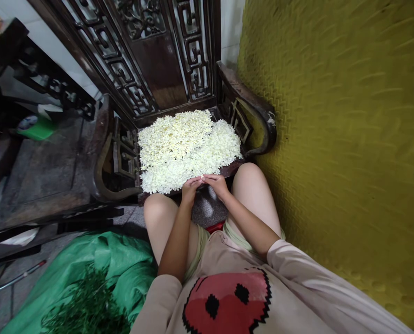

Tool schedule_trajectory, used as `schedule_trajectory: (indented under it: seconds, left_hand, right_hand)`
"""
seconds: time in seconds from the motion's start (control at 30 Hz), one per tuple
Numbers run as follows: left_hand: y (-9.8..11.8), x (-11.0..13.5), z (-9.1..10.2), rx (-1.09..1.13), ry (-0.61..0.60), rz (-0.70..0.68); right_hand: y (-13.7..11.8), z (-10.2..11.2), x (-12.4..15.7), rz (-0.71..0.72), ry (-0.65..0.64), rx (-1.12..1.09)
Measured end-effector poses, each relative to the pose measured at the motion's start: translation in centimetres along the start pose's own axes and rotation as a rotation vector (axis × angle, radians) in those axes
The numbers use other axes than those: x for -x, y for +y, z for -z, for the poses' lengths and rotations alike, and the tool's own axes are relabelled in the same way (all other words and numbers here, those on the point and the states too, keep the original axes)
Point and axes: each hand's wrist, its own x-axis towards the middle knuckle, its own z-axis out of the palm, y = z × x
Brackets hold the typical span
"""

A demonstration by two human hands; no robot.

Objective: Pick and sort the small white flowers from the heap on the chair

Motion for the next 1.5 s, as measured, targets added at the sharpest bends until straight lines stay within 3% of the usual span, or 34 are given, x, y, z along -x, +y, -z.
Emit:
schedule_trajectory:
  seconds: [0.67,1.5]
  left_hand:
    - [0.7,0.3,-0.2,0.031,0.026,0.011]
    - [0.1,0.0,0.0,0.006,0.005,-0.026]
  right_hand:
    - [1.0,0.4,-0.6,-0.061,-0.085,-0.097]
    - [0.4,0.3,-0.6,-0.059,-0.041,-0.06]
